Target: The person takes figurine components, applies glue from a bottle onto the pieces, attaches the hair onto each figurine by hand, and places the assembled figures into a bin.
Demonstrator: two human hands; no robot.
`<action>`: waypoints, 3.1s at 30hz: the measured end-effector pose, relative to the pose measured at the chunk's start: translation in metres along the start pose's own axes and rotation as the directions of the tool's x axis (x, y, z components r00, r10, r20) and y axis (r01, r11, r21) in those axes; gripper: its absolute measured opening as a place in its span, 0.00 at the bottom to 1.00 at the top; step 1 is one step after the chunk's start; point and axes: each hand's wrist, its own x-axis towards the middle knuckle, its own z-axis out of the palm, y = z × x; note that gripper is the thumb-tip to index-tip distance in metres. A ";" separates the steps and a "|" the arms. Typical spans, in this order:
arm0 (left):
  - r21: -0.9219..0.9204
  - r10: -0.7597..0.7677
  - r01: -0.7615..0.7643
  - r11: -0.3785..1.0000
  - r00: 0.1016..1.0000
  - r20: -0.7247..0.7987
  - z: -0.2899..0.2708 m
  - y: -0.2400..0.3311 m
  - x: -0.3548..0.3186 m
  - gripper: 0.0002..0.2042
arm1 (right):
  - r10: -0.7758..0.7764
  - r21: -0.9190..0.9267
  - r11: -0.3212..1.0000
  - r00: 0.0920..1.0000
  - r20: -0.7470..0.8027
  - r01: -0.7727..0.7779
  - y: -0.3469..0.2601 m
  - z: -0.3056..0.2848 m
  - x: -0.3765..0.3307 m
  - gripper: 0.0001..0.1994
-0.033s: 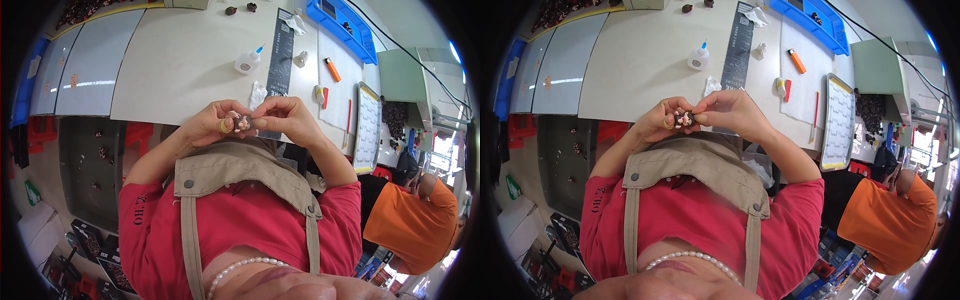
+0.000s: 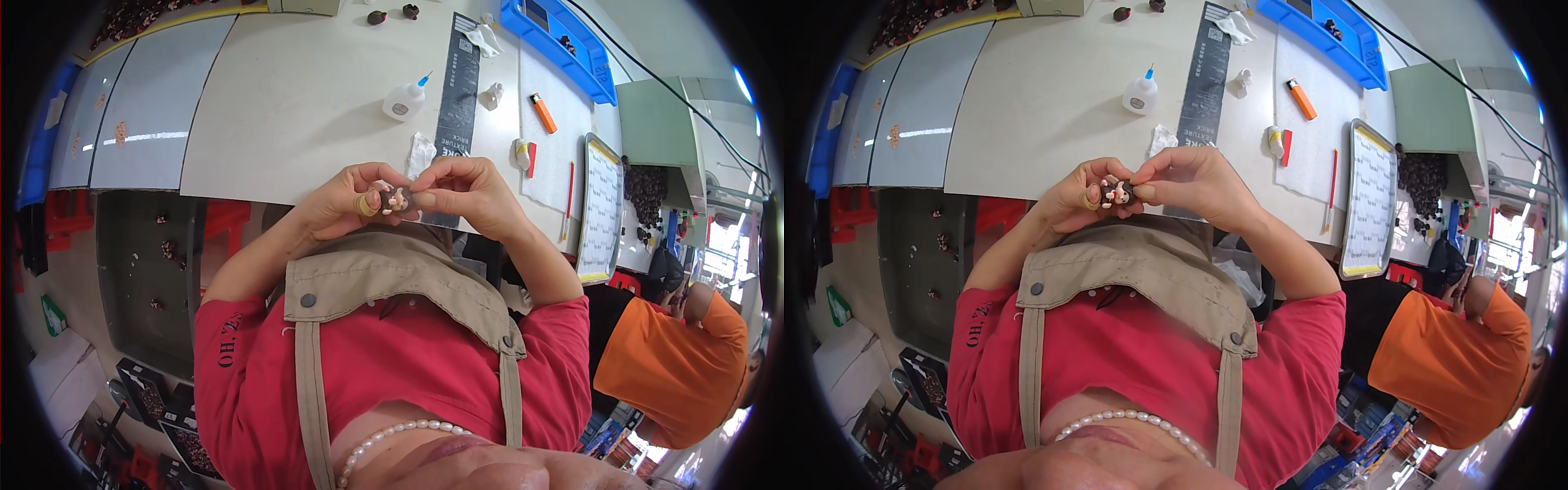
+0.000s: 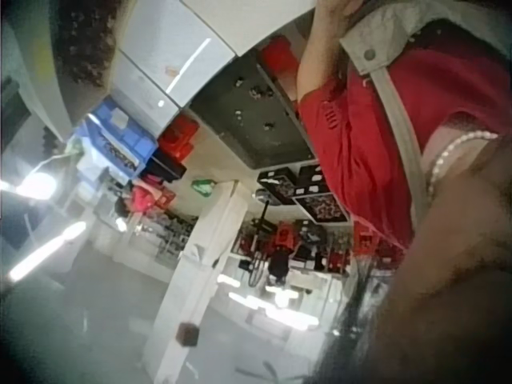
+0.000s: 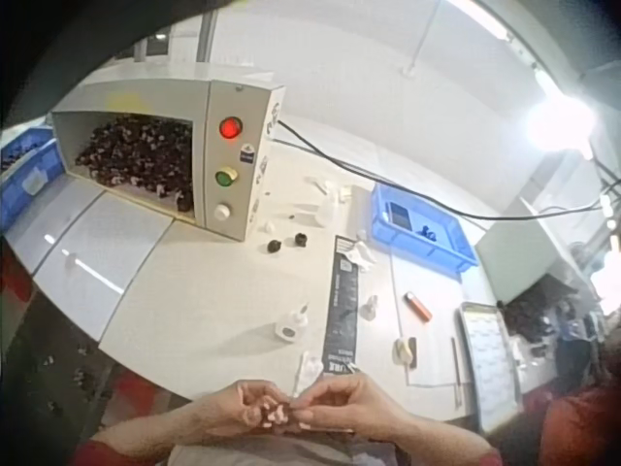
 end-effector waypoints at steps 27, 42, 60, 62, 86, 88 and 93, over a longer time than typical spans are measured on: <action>-0.121 -0.032 0.031 0.992 0.999 -0.012 0.004 0.004 -0.002 0.22 | -0.120 -0.052 0.991 0.993 0.006 0.120 -0.003 0.000 0.001 0.05; -0.137 -0.043 0.038 0.990 0.998 -0.034 0.007 0.005 -0.002 0.20 | -0.075 -0.029 0.997 0.997 -0.005 0.075 -0.005 0.002 -0.001 0.05; 0.014 -0.035 0.035 0.999 0.999 -0.002 -0.001 0.012 -0.002 0.21 | 0.010 0.007 1.000 1.000 0.026 -0.010 -0.005 0.002 0.004 0.08; 0.032 -0.033 0.033 0.999 0.999 0.000 -0.002 0.012 -0.001 0.21 | 0.016 0.013 1.000 0.999 0.038 -0.016 -0.005 0.000 0.004 0.07; 0.291 -0.043 0.066 0.955 0.995 -0.085 0.008 0.027 -0.006 0.19 | 0.007 0.074 0.997 0.994 0.108 -0.015 0.014 -0.007 0.009 0.06; 0.274 -0.054 0.073 0.959 0.995 -0.078 0.009 0.026 -0.004 0.19 | 0.012 0.071 0.997 0.994 0.109 -0.020 0.014 -0.008 0.007 0.06; 0.258 -0.069 0.094 0.962 0.992 -0.105 0.010 0.022 0.001 0.19 | 0.020 0.076 0.997 0.994 0.109 -0.029 0.015 -0.013 0.005 0.06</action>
